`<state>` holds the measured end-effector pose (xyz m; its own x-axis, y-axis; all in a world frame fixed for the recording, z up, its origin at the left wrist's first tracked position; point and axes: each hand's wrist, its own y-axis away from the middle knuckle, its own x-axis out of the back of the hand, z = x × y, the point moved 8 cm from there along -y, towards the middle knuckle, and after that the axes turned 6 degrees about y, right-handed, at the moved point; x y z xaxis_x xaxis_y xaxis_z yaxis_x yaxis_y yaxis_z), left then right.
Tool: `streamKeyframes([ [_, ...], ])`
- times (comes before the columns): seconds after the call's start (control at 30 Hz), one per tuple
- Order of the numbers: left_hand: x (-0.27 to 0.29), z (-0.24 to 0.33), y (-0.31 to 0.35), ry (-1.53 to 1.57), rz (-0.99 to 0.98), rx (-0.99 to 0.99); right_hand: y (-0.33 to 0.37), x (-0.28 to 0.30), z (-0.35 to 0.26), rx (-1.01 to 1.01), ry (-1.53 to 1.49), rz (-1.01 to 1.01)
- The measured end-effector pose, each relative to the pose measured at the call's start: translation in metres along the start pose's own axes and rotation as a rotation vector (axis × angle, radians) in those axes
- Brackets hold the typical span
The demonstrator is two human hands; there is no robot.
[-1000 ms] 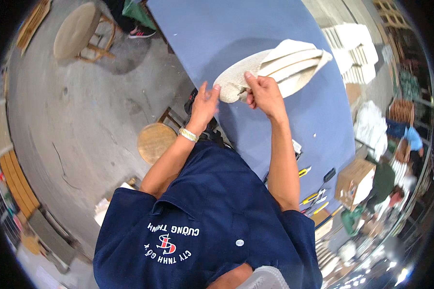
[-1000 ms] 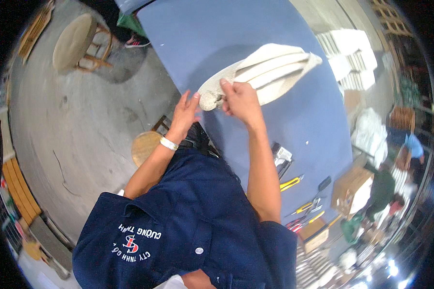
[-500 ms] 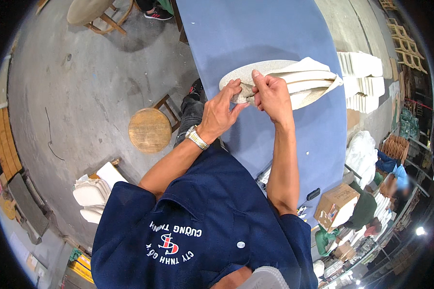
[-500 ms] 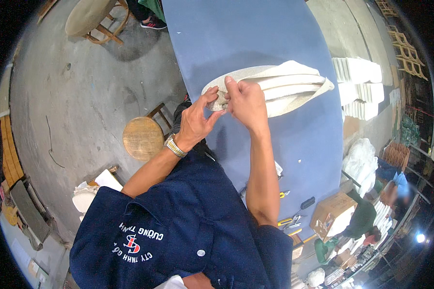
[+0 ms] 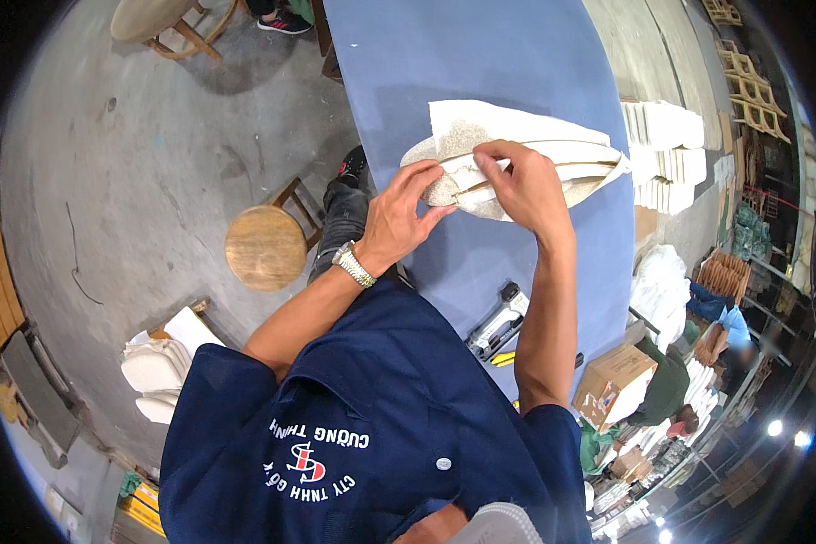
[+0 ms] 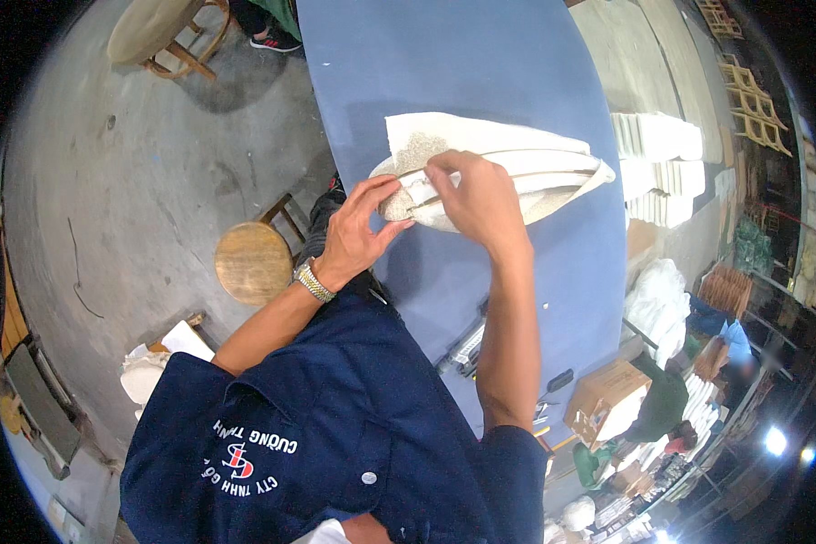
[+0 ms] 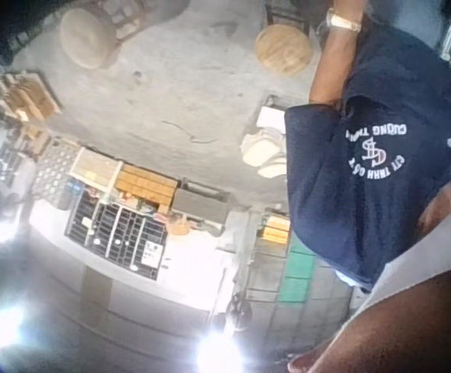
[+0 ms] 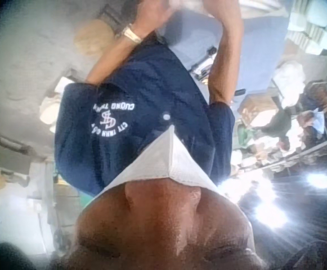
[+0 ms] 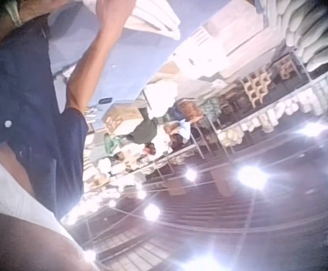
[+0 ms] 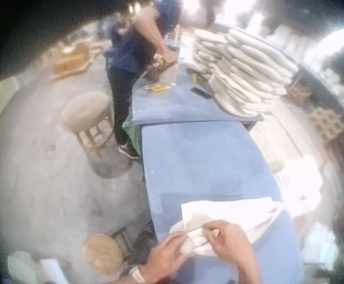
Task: The person assembles cushion covers by inserting foam inserts, trimming excess fabric with a utility knife, and stapling the edges closed. The person repeats this process for multiple cushions on a blue work table in a workshop.
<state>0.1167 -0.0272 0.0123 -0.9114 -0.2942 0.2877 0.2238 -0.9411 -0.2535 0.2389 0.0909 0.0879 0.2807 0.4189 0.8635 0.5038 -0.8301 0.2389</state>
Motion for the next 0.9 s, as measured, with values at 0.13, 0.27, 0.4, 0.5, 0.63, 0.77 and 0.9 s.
streamKeyframes([
  [0.13,-0.005,0.005,0.002,-0.011,-0.074,0.009,-0.042,0.004,-0.008,-0.098,0.084,0.105],
  [0.27,-0.01,0.017,0.004,-0.052,-0.129,-0.116,-0.084,-0.054,0.021,-0.117,0.445,-0.126],
  [0.4,-0.019,0.011,0.018,-0.05,-0.148,-0.219,-0.081,-0.083,0.025,-0.217,0.359,-0.604],
  [0.5,-0.017,0.01,0.019,0.042,-0.115,-0.16,-0.062,-0.068,0.015,-0.216,0.189,-0.517],
  [0.63,-0.016,0.008,0.024,0.038,-0.055,-0.292,-0.054,-0.053,0.018,-0.262,0.242,-0.421],
  [0.77,-0.014,-0.008,0.029,0.09,0.021,-0.104,-0.061,-0.072,0.024,-0.28,0.344,-0.599],
  [0.9,-0.004,-0.016,0.024,0.166,0.046,0.041,-0.069,-0.085,0.031,-0.285,0.333,-0.691],
])
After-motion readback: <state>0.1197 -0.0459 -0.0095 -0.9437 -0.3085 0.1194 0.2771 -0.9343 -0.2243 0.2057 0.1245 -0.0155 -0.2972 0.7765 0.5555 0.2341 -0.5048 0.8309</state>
